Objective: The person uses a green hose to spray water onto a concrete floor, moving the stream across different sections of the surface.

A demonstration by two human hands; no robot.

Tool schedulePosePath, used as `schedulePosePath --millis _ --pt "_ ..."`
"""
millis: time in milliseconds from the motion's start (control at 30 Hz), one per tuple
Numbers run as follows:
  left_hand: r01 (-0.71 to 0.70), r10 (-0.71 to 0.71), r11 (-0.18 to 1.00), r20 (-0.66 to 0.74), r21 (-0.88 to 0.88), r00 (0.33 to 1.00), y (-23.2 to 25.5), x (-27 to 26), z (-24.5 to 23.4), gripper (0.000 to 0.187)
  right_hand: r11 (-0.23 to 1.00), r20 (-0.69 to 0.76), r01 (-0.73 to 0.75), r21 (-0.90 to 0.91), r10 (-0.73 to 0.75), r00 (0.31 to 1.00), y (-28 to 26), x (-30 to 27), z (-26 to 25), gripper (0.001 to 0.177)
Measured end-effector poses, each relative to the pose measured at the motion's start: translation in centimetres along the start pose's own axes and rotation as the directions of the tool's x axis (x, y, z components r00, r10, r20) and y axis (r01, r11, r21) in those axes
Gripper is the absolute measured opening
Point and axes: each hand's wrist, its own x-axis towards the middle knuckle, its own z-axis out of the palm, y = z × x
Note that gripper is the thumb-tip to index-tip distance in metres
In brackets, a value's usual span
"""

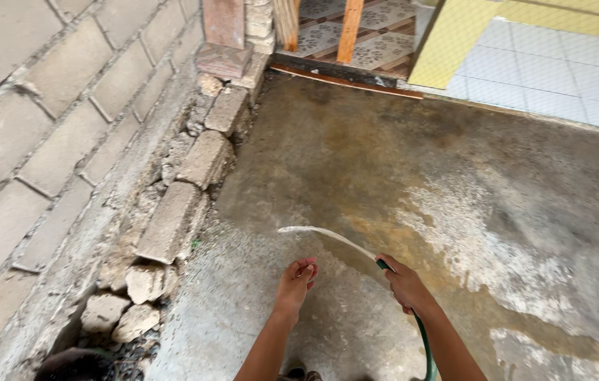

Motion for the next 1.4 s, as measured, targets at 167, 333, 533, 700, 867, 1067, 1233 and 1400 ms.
schedulePosePath --millis 167,333,533,700,867,1067,1233,1400 --pt "0.012 -0.012 1.0 0.053 0.014 0.999 -0.2 0.2 2.6 0.023 0.989 -0.081 0.023 0.146 -0.011 0.997 1.3 -1.8 -1.7 0.044" --pt "0.027 -0.029 1.0 0.117 0.016 0.993 -0.4 0.4 5.2 0.023 0.975 -0.226 0.099 0.197 -0.053 0.973 3.3 -3.1 -3.9 0.042" --pt "0.061 -0.084 0.989 0.162 0.138 0.983 0.3 -0.2 8.2 0.025 0.95 -0.437 0.174 0.258 -0.046 0.899 6.0 -4.3 -6.7 0.043" --pt "0.044 -0.081 0.984 0.213 0.174 0.974 0.1 -0.6 10.4 0.025 0.908 -0.508 0.166 0.385 0.059 0.859 7.5 -5.6 -8.9 0.043" --pt "0.035 -0.09 0.976 0.254 0.215 0.963 -0.6 -0.5 12.4 0.026 0.904 -0.55 0.171 0.393 0.082 0.831 9.6 -6.6 -10.8 0.043" --pt "0.005 -0.078 0.974 0.316 0.225 0.946 -1.7 -0.3 14.9 0.028 0.898 -0.494 0.013 0.44 0.23 0.838 12.0 -7.3 -12.2 0.043" --pt "-0.043 -0.045 0.97 0.352 0.238 0.935 -2.0 -0.7 17.5 0.029 0.88 -0.476 -0.034 0.473 0.288 0.831 13.7 -7.8 -13.6 0.044" --pt "-0.172 0.079 0.966 0.41 0.194 0.909 -1.6 -1.8 20.0 0.031 0.859 -0.482 -0.031 0.512 0.317 0.817 14.6 -8.5 -15.0 0.044"
